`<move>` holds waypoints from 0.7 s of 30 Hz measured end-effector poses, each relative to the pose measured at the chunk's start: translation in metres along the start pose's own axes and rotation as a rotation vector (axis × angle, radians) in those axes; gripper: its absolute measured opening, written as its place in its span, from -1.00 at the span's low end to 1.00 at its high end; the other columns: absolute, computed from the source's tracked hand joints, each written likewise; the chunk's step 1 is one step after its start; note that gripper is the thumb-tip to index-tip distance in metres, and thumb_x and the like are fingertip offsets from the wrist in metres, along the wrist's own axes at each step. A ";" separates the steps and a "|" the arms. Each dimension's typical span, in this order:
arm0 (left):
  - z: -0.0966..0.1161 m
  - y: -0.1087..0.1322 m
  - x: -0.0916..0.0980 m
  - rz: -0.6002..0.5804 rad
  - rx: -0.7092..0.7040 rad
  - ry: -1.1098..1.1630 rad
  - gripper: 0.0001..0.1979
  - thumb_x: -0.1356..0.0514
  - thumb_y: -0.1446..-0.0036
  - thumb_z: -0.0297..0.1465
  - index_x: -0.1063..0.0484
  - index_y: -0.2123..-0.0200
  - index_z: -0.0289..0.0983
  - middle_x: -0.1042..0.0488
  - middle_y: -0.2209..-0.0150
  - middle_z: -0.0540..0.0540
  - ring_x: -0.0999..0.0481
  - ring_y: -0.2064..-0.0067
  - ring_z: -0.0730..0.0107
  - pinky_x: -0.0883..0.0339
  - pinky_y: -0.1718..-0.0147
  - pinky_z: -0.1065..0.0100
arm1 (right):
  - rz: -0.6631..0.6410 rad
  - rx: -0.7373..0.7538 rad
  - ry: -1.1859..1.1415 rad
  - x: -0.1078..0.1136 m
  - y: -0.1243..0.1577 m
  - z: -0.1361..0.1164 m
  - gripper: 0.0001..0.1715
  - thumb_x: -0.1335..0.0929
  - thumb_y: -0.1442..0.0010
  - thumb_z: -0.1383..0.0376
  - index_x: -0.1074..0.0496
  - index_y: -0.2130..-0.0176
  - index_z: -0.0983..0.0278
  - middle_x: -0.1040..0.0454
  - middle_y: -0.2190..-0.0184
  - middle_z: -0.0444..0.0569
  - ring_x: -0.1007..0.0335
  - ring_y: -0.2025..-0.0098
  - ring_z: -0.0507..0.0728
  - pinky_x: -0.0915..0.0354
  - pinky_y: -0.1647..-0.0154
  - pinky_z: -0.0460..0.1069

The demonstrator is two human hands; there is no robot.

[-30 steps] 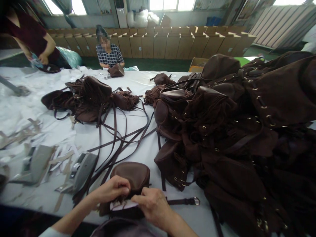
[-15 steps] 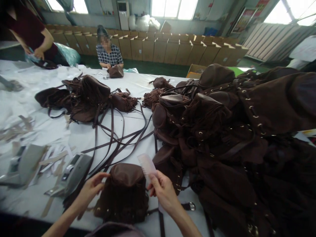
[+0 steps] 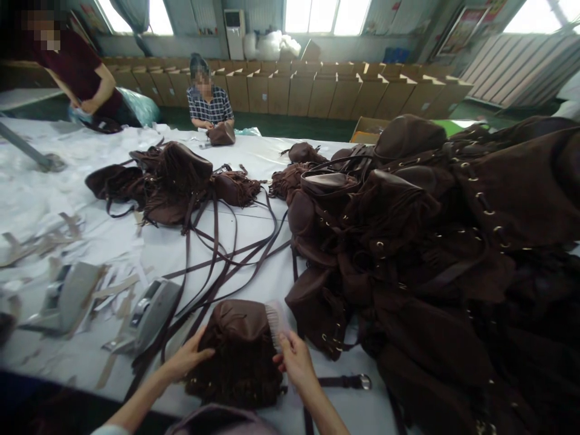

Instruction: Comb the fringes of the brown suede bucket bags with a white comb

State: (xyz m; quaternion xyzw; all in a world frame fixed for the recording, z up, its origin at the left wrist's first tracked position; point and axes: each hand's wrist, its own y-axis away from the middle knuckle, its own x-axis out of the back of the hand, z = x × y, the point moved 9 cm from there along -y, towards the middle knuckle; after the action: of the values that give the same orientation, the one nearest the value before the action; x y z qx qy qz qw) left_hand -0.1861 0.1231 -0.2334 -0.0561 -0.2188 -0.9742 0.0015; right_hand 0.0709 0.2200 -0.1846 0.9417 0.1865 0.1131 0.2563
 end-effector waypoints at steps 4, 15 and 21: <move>0.079 0.012 0.010 0.308 -0.094 -0.238 -0.62 -0.04 -0.21 -0.22 -0.29 -0.03 -0.26 -0.50 0.05 -0.18 -0.47 -0.02 0.19 -0.32 -0.04 0.19 | 0.026 0.043 0.046 -0.005 -0.013 0.001 -0.46 -0.25 -0.06 -0.12 -0.39 0.31 0.29 -0.43 0.55 -0.12 -0.40 0.59 0.08 -0.20 0.67 -0.10; 0.331 0.011 0.045 0.297 -0.419 -0.848 -0.74 -0.09 -0.20 -0.17 -0.48 0.31 -0.19 -0.53 0.44 -0.04 -0.49 0.39 0.30 -0.23 0.36 0.39 | 0.394 0.446 0.424 0.120 0.015 -0.114 -0.60 -0.23 -0.21 -0.02 -0.38 0.14 0.19 -0.44 0.54 -0.12 -0.38 0.53 0.14 -0.27 0.48 -0.02; 0.405 0.018 0.040 0.275 -0.492 -0.902 -0.68 -0.07 -0.19 -0.16 -0.50 0.39 -0.23 -0.46 0.55 0.01 -0.40 0.50 0.39 -0.09 0.49 0.42 | 0.131 1.225 0.817 0.064 0.093 -0.290 -0.71 -0.15 -0.38 0.22 -0.38 0.25 0.20 -0.45 0.39 -0.08 -0.35 0.38 0.04 -0.23 0.33 -0.08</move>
State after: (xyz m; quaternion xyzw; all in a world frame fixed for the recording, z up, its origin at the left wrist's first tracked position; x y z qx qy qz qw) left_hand -0.1816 0.2803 0.1429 -0.4962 0.0468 -0.8666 0.0218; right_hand 0.0669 0.2999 0.1165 0.8080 0.2400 0.3456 -0.4125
